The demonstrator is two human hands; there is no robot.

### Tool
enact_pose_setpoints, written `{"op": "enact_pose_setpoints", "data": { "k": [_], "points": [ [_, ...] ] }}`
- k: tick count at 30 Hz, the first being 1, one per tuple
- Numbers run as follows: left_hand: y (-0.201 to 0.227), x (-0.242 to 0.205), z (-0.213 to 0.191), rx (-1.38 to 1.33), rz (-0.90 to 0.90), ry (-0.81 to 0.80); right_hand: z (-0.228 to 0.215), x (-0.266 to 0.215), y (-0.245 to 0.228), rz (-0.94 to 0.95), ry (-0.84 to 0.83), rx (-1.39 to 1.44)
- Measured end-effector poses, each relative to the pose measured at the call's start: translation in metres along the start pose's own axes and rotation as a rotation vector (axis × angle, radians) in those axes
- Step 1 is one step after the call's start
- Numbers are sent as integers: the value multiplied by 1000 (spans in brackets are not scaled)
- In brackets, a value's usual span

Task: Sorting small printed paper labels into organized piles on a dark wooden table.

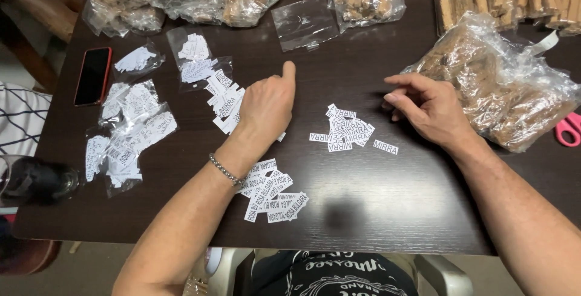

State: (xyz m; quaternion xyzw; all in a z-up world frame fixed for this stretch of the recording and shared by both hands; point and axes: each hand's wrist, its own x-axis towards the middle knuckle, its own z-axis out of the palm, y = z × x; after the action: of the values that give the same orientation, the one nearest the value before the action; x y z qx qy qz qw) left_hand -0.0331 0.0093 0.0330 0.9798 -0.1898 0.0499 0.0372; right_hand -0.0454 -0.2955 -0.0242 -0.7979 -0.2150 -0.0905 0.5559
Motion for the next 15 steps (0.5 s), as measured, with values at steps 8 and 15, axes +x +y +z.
{"op": "enact_pose_setpoints", "data": {
  "k": [8, 15],
  "points": [
    [-13, 9, -23, -353, -189, -174, 2, 0, -6, -10, -16, 7],
    [1, 23, -16, -478, -162, -363, 0, 1, -6, -31, -14, -3]
  ]
}}
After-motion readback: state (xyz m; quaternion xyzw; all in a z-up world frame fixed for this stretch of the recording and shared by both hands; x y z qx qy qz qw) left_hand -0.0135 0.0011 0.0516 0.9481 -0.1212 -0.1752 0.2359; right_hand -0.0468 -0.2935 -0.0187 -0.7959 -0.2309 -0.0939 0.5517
